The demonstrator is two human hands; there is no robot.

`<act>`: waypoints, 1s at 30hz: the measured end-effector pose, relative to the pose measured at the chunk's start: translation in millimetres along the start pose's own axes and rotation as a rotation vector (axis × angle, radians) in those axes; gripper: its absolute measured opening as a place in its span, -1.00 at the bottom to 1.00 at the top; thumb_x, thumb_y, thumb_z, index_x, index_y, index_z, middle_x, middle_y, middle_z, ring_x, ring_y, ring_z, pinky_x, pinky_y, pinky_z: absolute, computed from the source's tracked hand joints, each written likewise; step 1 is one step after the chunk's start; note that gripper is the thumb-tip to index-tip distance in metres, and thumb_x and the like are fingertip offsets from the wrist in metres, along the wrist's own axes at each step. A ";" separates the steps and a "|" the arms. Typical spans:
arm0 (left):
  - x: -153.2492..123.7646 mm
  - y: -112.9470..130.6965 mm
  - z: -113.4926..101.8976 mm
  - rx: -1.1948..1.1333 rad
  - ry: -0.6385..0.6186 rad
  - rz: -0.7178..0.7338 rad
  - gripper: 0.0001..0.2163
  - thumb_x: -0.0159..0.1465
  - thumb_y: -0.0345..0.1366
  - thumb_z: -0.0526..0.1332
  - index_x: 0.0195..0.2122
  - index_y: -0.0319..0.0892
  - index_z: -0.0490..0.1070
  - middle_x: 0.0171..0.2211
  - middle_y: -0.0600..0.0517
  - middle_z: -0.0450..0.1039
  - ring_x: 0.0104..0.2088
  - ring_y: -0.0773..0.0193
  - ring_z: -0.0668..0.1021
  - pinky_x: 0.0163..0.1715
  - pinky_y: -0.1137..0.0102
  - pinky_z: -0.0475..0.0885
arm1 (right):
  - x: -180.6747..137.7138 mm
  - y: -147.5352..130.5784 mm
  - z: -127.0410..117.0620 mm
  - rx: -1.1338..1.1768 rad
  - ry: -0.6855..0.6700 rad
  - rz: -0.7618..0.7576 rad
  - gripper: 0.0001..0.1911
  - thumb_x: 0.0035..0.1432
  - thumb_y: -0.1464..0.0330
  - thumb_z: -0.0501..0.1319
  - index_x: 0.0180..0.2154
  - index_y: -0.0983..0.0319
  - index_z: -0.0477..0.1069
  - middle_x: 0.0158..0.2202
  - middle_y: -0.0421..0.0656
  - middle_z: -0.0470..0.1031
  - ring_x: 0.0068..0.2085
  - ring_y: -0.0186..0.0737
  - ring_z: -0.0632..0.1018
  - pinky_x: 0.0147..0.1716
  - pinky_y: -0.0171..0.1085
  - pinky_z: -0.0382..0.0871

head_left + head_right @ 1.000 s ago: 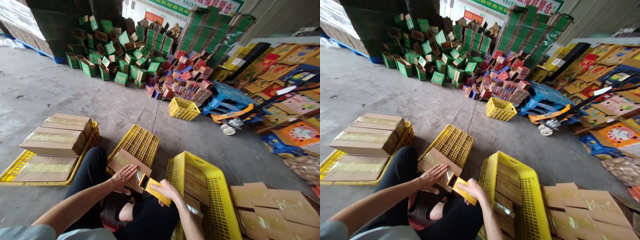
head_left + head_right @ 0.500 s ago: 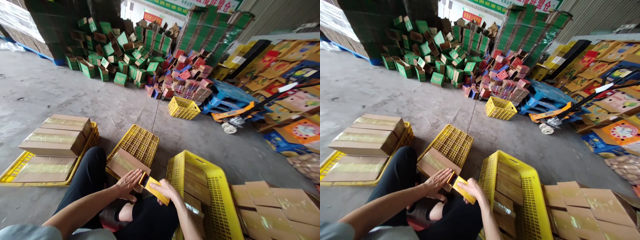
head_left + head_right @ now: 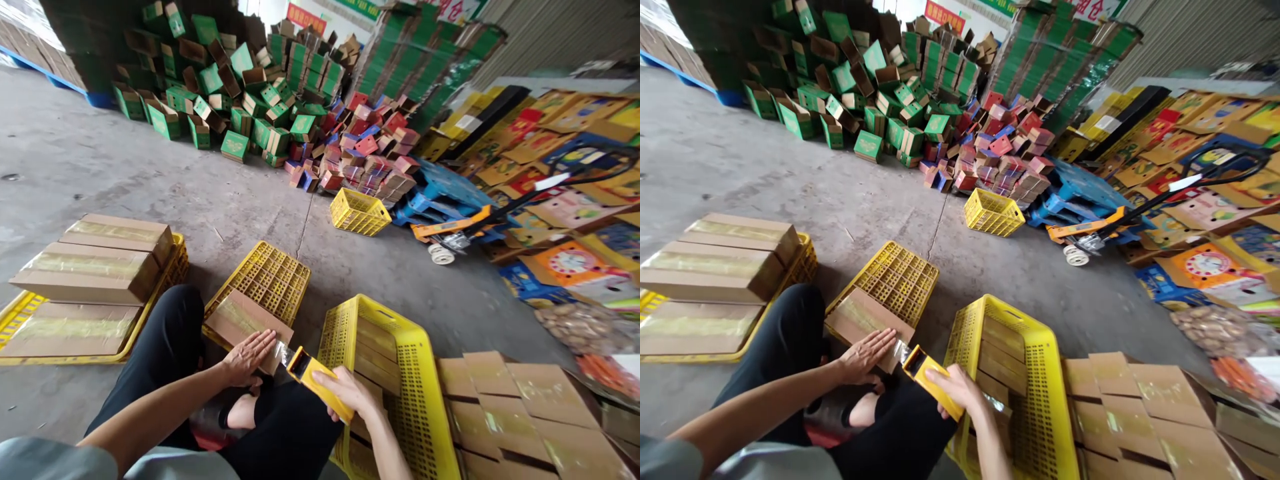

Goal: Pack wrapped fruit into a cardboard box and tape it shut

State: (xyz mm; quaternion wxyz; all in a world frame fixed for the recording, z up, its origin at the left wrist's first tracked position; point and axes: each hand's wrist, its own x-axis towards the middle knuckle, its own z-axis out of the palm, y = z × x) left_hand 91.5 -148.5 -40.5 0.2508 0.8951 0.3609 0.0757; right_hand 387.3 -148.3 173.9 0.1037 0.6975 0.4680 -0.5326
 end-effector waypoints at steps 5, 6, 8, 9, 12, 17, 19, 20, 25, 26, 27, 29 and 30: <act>-5.8 -12.4 -13.4 0.010 -0.031 0.085 0.07 0.23 -0.04 0.38 0.60 -0.25 -0.22 0.59 -0.27 -0.24 0.57 -0.22 -0.03 0.52 -0.07 0.02 | -0.9 -4.3 6.6 0.023 0.008 0.020 -0.61 0.47 0.10 0.17 -0.32 0.24 0.44 -0.61 -0.14 0.58 -0.60 -0.22 0.61 -0.62 -0.41 0.41; -7.5 -15.1 -16.1 0.017 -0.032 0.096 0.06 0.23 -0.06 0.38 0.60 -0.26 -0.21 0.59 -0.27 -0.24 0.57 -0.22 -0.03 0.52 -0.08 0.02 | -1.4 -4.9 7.5 0.019 0.014 0.017 -0.61 0.47 0.09 0.19 -0.32 0.23 0.44 -0.60 -0.14 0.58 -0.60 -0.21 0.61 -0.63 -0.40 0.40; -10.7 -19.8 -20.6 0.031 -0.036 0.104 0.04 0.22 -0.08 0.37 0.59 -0.28 -0.19 0.59 -0.29 -0.25 0.57 -0.22 -0.04 0.52 -0.08 0.00 | -1.3 -4.4 8.9 0.022 0.014 0.001 -0.61 0.44 0.07 0.22 -0.34 0.23 0.42 -0.60 -0.14 0.57 -0.60 -0.21 0.60 -0.65 -0.40 0.39; -12.0 -21.4 -22.5 0.036 -0.041 0.107 0.04 0.22 -0.09 0.36 0.59 -0.29 -0.18 0.59 -0.29 -0.25 0.57 -0.21 -0.04 0.52 -0.08 -0.01 | -0.4 -3.1 9.4 0.033 0.011 -0.008 -0.61 0.43 0.07 0.23 -0.34 0.22 0.41 -0.60 -0.15 0.57 -0.60 -0.21 0.59 -0.64 -0.39 0.39; -13.7 -22.8 -26.8 0.038 -0.068 0.111 0.05 0.20 -0.10 0.38 0.59 -0.31 -0.16 0.59 -0.29 -0.24 0.57 -0.21 -0.04 0.53 -0.04 -0.02 | 6.0 4.5 9.6 0.138 -0.007 -0.021 -0.62 0.43 0.08 0.24 -0.31 0.23 0.40 -0.60 -0.17 0.55 -0.59 -0.24 0.58 -0.61 -0.40 0.42; -13.7 -16.0 -32.5 0.046 -0.089 0.060 0.05 0.18 -0.16 0.39 0.58 -0.35 -0.18 0.59 -0.30 -0.25 0.57 -0.21 -0.05 0.53 -0.01 -0.07 | 19.5 16.5 6.1 0.347 -0.016 -0.004 -0.61 0.51 0.09 0.15 -0.28 0.24 0.39 -0.55 -0.23 0.52 -0.61 -0.34 0.50 -0.59 -0.40 0.43; -14.4 -12.2 -34.2 0.055 -0.105 0.047 0.06 0.18 -0.18 0.38 0.59 -0.34 -0.21 0.60 -0.29 -0.28 0.57 -0.21 -0.06 0.53 -0.01 -0.09 | 22.9 17.8 4.7 0.382 -0.030 0.002 -0.59 0.54 0.11 0.10 -0.29 0.25 0.40 -0.55 -0.24 0.51 -0.63 -0.36 0.47 -0.60 -0.40 0.42; -14.8 -10.3 -34.7 0.057 -0.112 0.046 0.07 0.18 -0.18 0.39 0.59 -0.31 -0.21 0.60 -0.28 -0.30 0.57 -0.22 -0.06 0.53 -0.02 -0.10 | 24.2 18.1 4.1 0.390 -0.038 0.004 -0.58 0.55 0.12 0.08 -0.30 0.26 0.40 -0.55 -0.24 0.50 -0.64 -0.37 0.46 -0.60 -0.40 0.42; -13.7 -1.6 -32.0 0.067 -0.130 0.013 0.13 0.13 -0.14 0.47 0.60 -0.21 -0.19 0.60 -0.27 -0.40 0.57 -0.31 -0.12 0.53 -0.09 -0.17 | 29.1 21.1 2.7 0.363 -0.048 -0.001 -0.59 0.56 0.12 0.08 -0.29 0.25 0.39 -0.53 -0.23 0.51 -0.63 -0.37 0.47 -0.61 -0.40 0.41; -12.8 -0.5 -30.6 0.061 -0.130 0.018 0.12 0.15 -0.12 0.46 0.60 -0.22 -0.20 0.60 -0.27 -0.38 0.57 -0.31 -0.11 0.53 -0.09 -0.19 | 29.8 22.2 2.5 0.346 -0.045 -0.004 -0.61 0.55 0.12 0.10 -0.28 0.24 0.38 -0.52 -0.23 0.52 -0.62 -0.35 0.49 -0.60 -0.40 0.43; -11.7 0.2 -29.2 0.050 -0.128 0.035 0.11 0.17 -0.08 0.44 0.60 -0.23 -0.21 0.60 -0.26 -0.36 0.57 -0.30 -0.10 0.53 -0.07 -0.20 | 30.4 23.4 2.1 0.324 -0.043 -0.005 -0.64 0.53 0.13 0.12 -0.26 0.24 0.37 -0.52 -0.23 0.52 -0.61 -0.33 0.50 -0.60 -0.40 0.44; -9.5 0.6 -26.7 0.025 -0.122 0.086 0.07 0.25 0.02 0.37 0.60 -0.25 -0.23 0.60 -0.25 -0.31 0.57 -0.26 -0.07 0.54 -0.04 -0.18 | 31.2 25.2 1.1 0.277 -0.044 -0.005 -0.66 0.50 0.13 0.17 -0.27 0.23 0.36 -0.54 -0.21 0.52 -0.59 -0.30 0.53 -0.59 -0.39 0.46; -8.5 0.6 -25.9 0.016 -0.117 0.111 0.06 0.28 0.07 0.32 0.61 -0.26 -0.25 0.60 -0.25 -0.30 0.57 -0.24 -0.06 0.54 -0.04 -0.16 | 31.5 25.6 0.4 0.258 -0.045 -0.005 -0.66 0.48 0.12 0.19 -0.28 0.23 0.36 -0.55 -0.20 0.52 -0.59 -0.28 0.54 -0.58 -0.39 0.47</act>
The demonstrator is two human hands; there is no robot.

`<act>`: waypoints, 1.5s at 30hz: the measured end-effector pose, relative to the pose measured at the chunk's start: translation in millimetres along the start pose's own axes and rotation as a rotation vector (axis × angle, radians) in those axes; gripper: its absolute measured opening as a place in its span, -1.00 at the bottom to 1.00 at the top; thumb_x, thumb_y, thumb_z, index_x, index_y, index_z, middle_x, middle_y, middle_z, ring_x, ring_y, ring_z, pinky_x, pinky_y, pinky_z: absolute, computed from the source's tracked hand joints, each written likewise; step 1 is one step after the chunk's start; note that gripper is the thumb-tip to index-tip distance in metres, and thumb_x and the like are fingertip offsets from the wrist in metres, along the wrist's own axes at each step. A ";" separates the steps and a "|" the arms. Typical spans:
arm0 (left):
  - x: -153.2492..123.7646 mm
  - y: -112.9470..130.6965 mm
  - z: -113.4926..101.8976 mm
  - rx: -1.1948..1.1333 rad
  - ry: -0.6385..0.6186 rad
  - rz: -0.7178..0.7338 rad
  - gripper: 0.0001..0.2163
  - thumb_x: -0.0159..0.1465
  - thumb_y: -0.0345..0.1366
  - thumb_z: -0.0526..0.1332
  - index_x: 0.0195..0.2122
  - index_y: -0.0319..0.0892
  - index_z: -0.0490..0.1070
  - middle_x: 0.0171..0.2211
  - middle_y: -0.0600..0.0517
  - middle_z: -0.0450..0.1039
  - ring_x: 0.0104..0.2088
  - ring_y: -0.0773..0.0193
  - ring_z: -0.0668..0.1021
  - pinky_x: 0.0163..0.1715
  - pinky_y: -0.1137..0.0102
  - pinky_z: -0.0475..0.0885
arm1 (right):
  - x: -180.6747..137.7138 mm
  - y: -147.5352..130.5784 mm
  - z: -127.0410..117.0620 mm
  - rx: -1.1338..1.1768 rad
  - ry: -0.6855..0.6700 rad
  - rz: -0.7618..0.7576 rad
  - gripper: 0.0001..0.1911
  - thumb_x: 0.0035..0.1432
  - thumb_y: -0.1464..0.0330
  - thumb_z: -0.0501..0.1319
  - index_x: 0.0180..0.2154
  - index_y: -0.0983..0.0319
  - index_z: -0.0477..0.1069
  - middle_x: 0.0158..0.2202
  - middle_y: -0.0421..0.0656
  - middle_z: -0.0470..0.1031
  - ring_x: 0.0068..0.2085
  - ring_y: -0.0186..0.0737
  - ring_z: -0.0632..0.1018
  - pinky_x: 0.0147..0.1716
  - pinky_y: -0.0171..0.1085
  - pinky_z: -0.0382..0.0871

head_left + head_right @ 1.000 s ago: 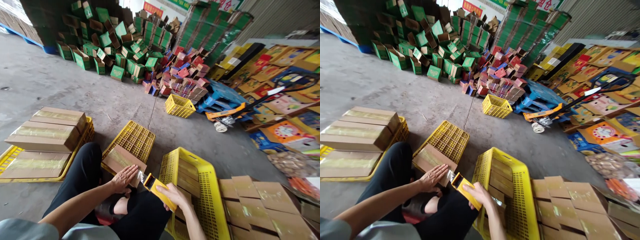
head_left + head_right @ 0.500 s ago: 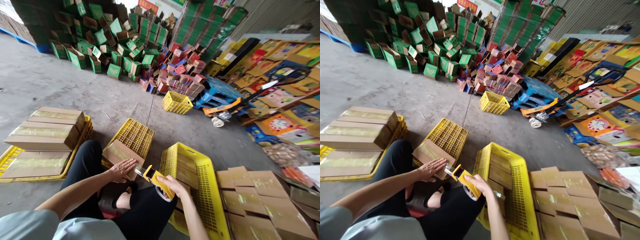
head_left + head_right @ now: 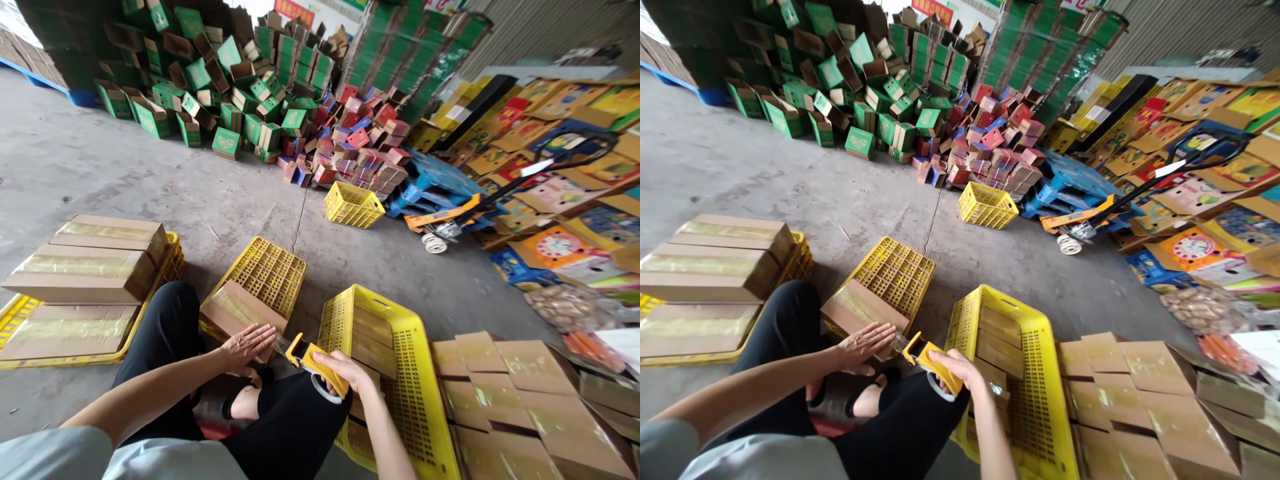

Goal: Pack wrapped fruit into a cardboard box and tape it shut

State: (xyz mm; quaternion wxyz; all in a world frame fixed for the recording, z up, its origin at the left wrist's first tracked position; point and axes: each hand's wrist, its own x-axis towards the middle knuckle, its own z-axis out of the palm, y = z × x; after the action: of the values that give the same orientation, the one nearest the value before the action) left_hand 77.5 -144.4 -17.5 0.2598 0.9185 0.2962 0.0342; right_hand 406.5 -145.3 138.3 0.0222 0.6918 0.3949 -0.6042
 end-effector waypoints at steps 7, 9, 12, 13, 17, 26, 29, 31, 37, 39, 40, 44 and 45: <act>0.2 3.2 -3.9 -0.001 -0.023 -0.009 0.05 0.30 0.15 0.30 0.60 -0.27 -0.21 0.60 -0.24 -0.30 0.57 -0.23 -0.04 0.54 -0.01 -0.19 | 9.2 -9.0 1.5 -0.238 -0.040 0.008 -0.57 0.44 0.07 0.22 -0.39 0.23 0.44 -0.58 -0.11 0.57 -0.57 -0.19 0.63 -0.51 -0.35 0.57; -0.2 3.7 -4.1 -0.005 -0.022 -0.013 0.03 0.30 0.14 0.31 0.60 -0.26 -0.16 0.60 -0.23 -0.28 0.57 -0.24 -0.03 0.54 -0.01 -0.18 | 14.5 -12.7 4.7 -0.290 -0.034 0.014 -0.52 0.44 0.06 0.22 -0.44 0.23 0.43 -0.59 -0.08 0.58 -0.56 -0.17 0.65 -0.54 -0.36 0.55; 0.7 2.5 -1.6 -0.016 0.009 -0.006 0.01 0.30 0.17 0.32 0.60 -0.22 -0.11 0.60 -0.22 -0.22 0.56 -0.26 0.01 0.53 -0.02 -0.13 | 21.7 -17.9 9.2 -0.333 -0.016 0.043 -0.48 0.42 0.04 0.24 -0.50 0.23 0.41 -0.60 -0.05 0.59 -0.54 -0.12 0.68 -0.55 -0.35 0.54; 1.2 1.9 -0.5 -0.017 0.011 -0.005 0.02 0.29 0.18 0.32 0.60 -0.21 -0.11 0.60 -0.22 -0.20 0.56 -0.27 0.01 0.53 -0.02 -0.12 | 23.7 -19.6 10.4 -0.345 -0.017 0.050 -0.46 0.42 0.03 0.24 -0.51 0.23 0.42 -0.60 -0.04 0.59 -0.53 -0.10 0.69 -0.55 -0.34 0.55; 3.0 1.2 2.4 -0.006 -0.014 -0.022 0.02 0.30 0.20 0.29 0.60 -0.20 -0.14 0.60 -0.21 -0.22 0.56 -0.25 0.00 0.53 -0.02 -0.13 | 30.0 -25.7 14.8 -0.384 -0.019 0.066 -0.45 0.42 0.04 0.23 -0.53 0.25 0.42 -0.60 -0.02 0.59 -0.53 -0.07 0.69 -0.54 -0.30 0.57; 6.0 -3.8 22.0 0.006 0.012 -0.026 0.06 0.26 0.13 0.32 0.61 -0.18 -0.22 0.61 -0.18 -0.30 0.58 -0.22 -0.06 0.53 -0.06 -0.17 | 55.3 -31.5 30.4 -0.385 -0.020 0.042 -0.47 0.37 0.03 0.27 -0.54 0.23 0.41 -0.68 -0.11 0.52 -0.61 -0.14 0.63 -0.57 -0.34 0.54; 7.9 -6.3 30.2 0.002 0.041 0.000 0.08 0.24 0.12 0.33 0.62 -0.14 -0.26 0.61 -0.17 -0.30 0.58 -0.24 -0.06 0.53 -0.10 -0.17 | 66.0 -32.2 37.6 -0.396 -0.006 0.049 -0.45 0.39 0.02 0.25 -0.54 0.23 0.41 -0.69 -0.13 0.50 -0.63 -0.16 0.62 -0.59 -0.34 0.53; 8.5 -6.2 32.3 0.003 0.056 0.000 0.09 0.23 0.11 0.33 0.62 -0.13 -0.28 0.61 -0.18 -0.30 0.58 -0.26 -0.06 0.52 -0.11 -0.16 | 71.2 -33.3 42.3 -0.410 0.013 0.048 -0.45 0.39 0.03 0.24 -0.54 0.24 0.42 -0.69 -0.14 0.50 -0.63 -0.17 0.62 -0.61 -0.36 0.52; 5.4 -1.6 28.1 0.027 0.040 -0.029 0.08 0.23 0.13 0.32 0.61 -0.19 -0.24 0.61 -0.18 -0.30 0.58 -0.22 -0.07 0.53 -0.07 -0.19 | 72.1 -40.8 52.1 -0.488 0.117 0.027 -0.43 0.34 -0.02 0.26 -0.52 0.28 0.51 -0.61 -0.06 0.57 -0.54 -0.09 0.68 -0.59 -0.33 0.52; 3.5 -1.4 28.4 0.051 0.048 -0.027 0.08 0.24 0.15 0.30 0.61 -0.20 -0.22 0.61 -0.18 -0.28 0.58 -0.21 -0.07 0.53 -0.07 -0.20 | 69.8 -44.2 60.1 -0.521 0.161 0.033 -0.44 0.35 0.01 0.25 -0.51 0.30 0.56 -0.59 -0.02 0.60 -0.50 -0.05 0.70 -0.53 -0.29 0.55; 2.8 -1.7 29.1 0.065 0.057 -0.023 0.07 0.24 0.17 0.30 0.61 -0.21 -0.21 0.61 -0.18 -0.27 0.58 -0.20 -0.06 0.53 -0.06 -0.20 | 68.9 -45.7 66.5 -0.537 0.193 0.032 -0.47 0.35 0.05 0.25 -0.49 0.31 0.59 -0.57 0.00 0.62 -0.47 -0.03 0.72 -0.48 -0.27 0.58; 2.3 -3.4 32.0 0.124 0.103 -0.001 0.08 0.24 0.21 0.29 0.60 -0.23 -0.17 0.61 -0.19 -0.23 0.57 -0.21 -0.02 0.52 -0.05 -0.15 | 67.6 -46.4 99.9 -0.619 0.427 -0.023 -0.72 0.35 0.27 0.27 -0.22 0.31 0.70 -0.23 0.12 0.75 -0.08 0.04 0.77 -0.11 -0.23 0.60; 2.8 -3.6 31.8 0.137 0.104 0.000 0.08 0.24 0.21 0.29 0.60 -0.23 -0.17 0.60 -0.20 -0.22 0.57 -0.21 -0.01 0.52 -0.05 -0.13 | 67.3 -44.5 106.1 -0.637 0.480 -0.036 -0.76 0.32 0.32 0.28 -0.17 0.29 0.71 -0.15 0.14 0.75 0.01 0.05 0.75 -0.05 -0.23 0.58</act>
State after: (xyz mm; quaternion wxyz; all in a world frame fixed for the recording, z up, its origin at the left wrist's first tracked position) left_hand 84.8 -154.9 -46.9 0.1805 0.9311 0.3109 0.0615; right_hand 291.3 -133.7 72.2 0.1321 0.7648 0.5685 -0.2729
